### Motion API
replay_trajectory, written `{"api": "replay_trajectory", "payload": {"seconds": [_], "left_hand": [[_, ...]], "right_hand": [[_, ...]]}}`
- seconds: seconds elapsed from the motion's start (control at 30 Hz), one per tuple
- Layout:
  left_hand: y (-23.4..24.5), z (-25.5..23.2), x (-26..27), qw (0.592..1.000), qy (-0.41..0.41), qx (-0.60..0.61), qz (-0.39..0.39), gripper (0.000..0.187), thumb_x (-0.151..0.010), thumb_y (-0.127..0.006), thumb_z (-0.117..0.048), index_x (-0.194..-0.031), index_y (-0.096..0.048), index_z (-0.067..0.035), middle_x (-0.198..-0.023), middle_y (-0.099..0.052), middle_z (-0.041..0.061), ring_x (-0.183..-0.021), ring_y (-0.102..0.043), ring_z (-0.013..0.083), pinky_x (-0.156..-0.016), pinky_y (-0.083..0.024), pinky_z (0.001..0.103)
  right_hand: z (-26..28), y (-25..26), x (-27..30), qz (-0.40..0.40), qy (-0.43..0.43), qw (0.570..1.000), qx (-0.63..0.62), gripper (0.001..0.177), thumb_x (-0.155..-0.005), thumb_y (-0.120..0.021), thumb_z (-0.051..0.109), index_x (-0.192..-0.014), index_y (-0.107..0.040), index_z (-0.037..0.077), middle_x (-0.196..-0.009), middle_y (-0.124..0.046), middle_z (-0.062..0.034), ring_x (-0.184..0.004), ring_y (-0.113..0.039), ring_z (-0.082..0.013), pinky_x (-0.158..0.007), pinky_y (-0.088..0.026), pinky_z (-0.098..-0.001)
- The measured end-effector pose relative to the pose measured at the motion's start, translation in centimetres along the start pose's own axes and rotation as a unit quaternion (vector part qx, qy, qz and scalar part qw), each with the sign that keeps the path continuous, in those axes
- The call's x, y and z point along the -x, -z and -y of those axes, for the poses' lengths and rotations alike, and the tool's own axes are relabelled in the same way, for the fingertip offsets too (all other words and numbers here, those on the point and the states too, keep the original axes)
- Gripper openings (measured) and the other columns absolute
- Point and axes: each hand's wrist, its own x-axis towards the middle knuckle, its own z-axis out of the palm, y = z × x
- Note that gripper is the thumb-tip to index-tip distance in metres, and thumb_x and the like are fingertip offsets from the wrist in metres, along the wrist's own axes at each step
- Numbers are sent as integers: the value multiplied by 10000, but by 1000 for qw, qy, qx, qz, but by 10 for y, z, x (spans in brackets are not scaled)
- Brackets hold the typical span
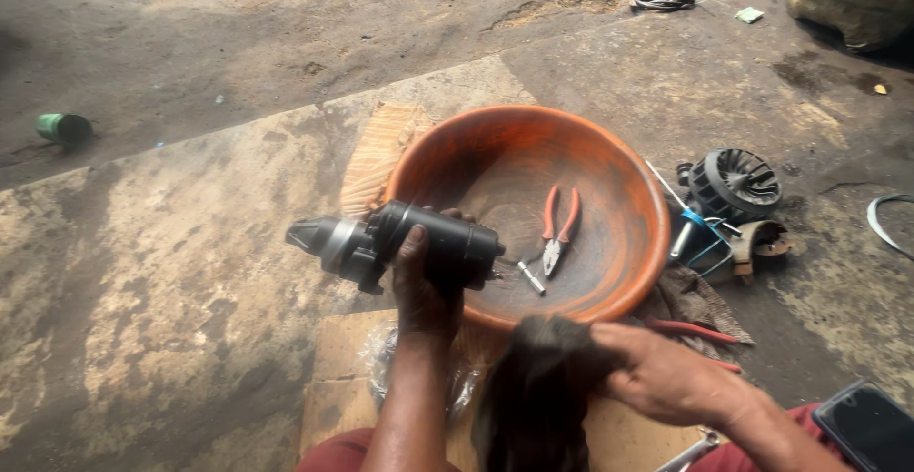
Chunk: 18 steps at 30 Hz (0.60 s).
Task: The person uses a wrench to tighten a bolt on a black cylindrical motor part, then wipes the part with a cloth. The person continues to tighten the bolt and wipe the part repeatedly.
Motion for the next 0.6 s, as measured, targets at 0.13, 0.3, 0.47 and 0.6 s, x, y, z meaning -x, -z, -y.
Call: {"api": "replay_trajectory", "payload": {"seconds": [0.13, 0.3, 0.47, 0.6], "left_hand": [[-4, 10, 3, 1000, 4, 6, -2, 605, -880, -739, -393, -1358, -536, -84, -1220, -669, 191, -1137, -652, 338, -983, -549, 509], [-12, 3, 2, 1000, 1, -6, 8, 654, -789, -774, -420, -1304, -523, -104, -1314, -618, 225, -1138, -658, 394, -1000, -561, 549], [-8, 3, 0, 999, 3, 47, -12, 686, -784, -768, -484, -1304, -534, -102, -1360, -607, 238, -1167, -646, 390, -1006, -545, 530], [-13, 2, -2, 996, 4, 85, -13, 669, -785, -766, -485, -1276, -541, -90, -1341, -610, 234, -1169, -651, 400, -1006, -554, 538]], "right_hand": [[21, 41, -62, -89, -316, 909, 259, 308, -913, -593, 138, -1203, -697, 152, -1158, -723, -129, -1075, -697, -308, -884, -553, -441], [39, 23, -116, 177, -204, 824, 499, 124, -873, -702, 203, -883, -812, 144, -911, -763, -101, -841, -755, -283, -724, -606, -410], [19, 52, -128, 251, -325, 805, 429, 210, -857, -725, 280, -970, -811, 125, -919, -792, -85, -858, -769, -236, -792, -609, -391], [-48, 37, -159, 27, -396, 865, 308, 330, -896, -729, 384, -1070, -799, 112, -1079, -760, -148, -1026, -729, -313, -883, -575, -439]]}}
